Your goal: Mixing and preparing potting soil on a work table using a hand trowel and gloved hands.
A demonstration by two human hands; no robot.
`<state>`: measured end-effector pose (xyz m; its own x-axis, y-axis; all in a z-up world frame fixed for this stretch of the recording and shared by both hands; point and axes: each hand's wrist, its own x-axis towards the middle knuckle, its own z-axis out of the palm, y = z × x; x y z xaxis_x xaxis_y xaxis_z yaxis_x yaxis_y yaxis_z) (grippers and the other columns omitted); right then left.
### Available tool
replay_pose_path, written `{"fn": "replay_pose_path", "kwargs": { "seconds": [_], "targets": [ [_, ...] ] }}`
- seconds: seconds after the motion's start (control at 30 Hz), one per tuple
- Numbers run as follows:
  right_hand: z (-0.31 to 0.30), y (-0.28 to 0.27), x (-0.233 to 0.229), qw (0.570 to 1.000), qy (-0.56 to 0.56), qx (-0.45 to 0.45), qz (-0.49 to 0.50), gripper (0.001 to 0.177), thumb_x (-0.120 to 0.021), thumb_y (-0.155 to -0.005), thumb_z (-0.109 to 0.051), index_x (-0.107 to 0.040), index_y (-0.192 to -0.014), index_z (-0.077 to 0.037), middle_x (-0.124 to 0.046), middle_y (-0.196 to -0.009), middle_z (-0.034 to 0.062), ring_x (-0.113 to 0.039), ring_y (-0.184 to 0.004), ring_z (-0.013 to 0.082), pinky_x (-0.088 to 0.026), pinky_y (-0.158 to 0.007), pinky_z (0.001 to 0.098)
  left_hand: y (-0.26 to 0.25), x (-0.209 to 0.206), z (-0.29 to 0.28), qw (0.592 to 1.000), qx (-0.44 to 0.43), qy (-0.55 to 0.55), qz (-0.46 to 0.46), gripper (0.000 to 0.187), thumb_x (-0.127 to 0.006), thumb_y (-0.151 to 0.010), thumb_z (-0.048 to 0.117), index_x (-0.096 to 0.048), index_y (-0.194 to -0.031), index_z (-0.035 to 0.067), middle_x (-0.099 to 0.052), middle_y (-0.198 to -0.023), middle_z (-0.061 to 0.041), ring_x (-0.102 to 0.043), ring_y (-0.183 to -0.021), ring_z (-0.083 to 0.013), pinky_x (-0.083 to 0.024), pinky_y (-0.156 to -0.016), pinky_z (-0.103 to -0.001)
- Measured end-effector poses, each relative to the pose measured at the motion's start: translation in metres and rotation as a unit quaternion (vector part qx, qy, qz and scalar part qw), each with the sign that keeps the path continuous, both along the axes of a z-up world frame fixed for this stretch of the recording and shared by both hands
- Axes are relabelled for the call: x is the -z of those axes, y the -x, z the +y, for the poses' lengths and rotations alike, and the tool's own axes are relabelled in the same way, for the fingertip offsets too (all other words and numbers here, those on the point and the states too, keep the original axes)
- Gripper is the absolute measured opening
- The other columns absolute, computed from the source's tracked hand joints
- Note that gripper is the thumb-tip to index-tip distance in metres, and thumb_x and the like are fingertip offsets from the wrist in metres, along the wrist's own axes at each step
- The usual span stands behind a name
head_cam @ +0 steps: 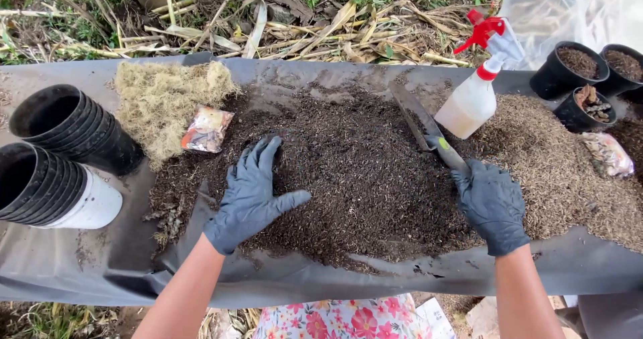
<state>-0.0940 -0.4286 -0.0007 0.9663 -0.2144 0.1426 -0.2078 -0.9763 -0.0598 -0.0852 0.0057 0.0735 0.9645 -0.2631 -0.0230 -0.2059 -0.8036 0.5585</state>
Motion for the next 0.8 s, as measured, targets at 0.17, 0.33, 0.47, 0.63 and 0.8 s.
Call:
{"fn": "replay_pose_path", "kwargs": {
  "seconds": [0.17,0.33,0.47,0.63,0.8],
  "targets": [
    [0.003,-0.006,-0.003,0.992,-0.126,0.005,0.007,0.043,-0.057,-0.101,-0.048,-0.065,-0.127,-0.016,-0.074,-0.114,0.0197,-0.068,-0.112,0.0454,-0.054,-0.094,0.0589,0.005,0.009,-0.020,1.000,-0.018,-0.005,-0.024,0.125,-0.065,-0.078,0.082,-0.006,-0.166,0.016,-0.018,-0.163,-0.029,-0.009,-0.149,-0.0577,-0.002,-0.113,-0.078],
    [0.043,0.002,-0.051,0.988,-0.146,0.049,0.006,0.042,-0.071,-0.094,-0.039,-0.051,-0.124,-0.018,-0.075,-0.103,0.0222,-0.072,-0.101,0.0486,-0.054,-0.089,0.0588,-0.019,0.018,-0.030,0.994,-0.017,0.029,-0.106,0.107,-0.052,-0.088,0.081,-0.018,-0.164,0.013,-0.033,-0.155,-0.031,-0.025,-0.144,-0.0581,-0.009,-0.113,-0.078],
    [0.081,0.025,-0.093,0.996,-0.027,-0.037,-0.080,0.050,-0.070,-0.096,-0.041,-0.054,-0.138,-0.018,-0.075,-0.093,0.0181,-0.075,-0.090,0.0425,-0.058,-0.084,0.0527,-0.048,0.030,-0.030,0.979,0.074,0.015,-0.192,0.062,-0.048,-0.101,0.053,-0.037,-0.157,0.027,-0.047,-0.149,-0.016,-0.047,-0.134,-0.0504,-0.033,-0.108,-0.069],
    [0.072,0.029,-0.072,0.947,0.247,-0.085,-0.188,0.058,-0.037,-0.104,-0.068,-0.065,-0.146,-0.040,-0.061,-0.082,-0.0028,-0.062,-0.066,0.0114,-0.050,-0.049,0.0259,-0.051,0.016,-0.017,0.958,0.167,0.178,-0.148,0.072,-0.051,-0.080,0.019,-0.042,-0.151,0.017,-0.049,-0.152,-0.019,-0.042,-0.145,-0.0374,-0.018,-0.119,-0.059],
    [0.060,0.041,-0.036,0.961,0.172,-0.086,-0.200,0.039,-0.058,-0.106,-0.035,-0.067,-0.141,-0.020,-0.072,-0.104,0.0006,-0.069,-0.081,0.0184,-0.058,-0.071,0.0331,-0.051,0.035,-0.014,0.968,0.079,0.195,-0.133,0.071,-0.045,-0.101,0.055,-0.024,-0.162,0.027,-0.035,-0.168,-0.004,-0.029,-0.157,-0.0296,-0.001,-0.123,-0.061]
  ]
}}
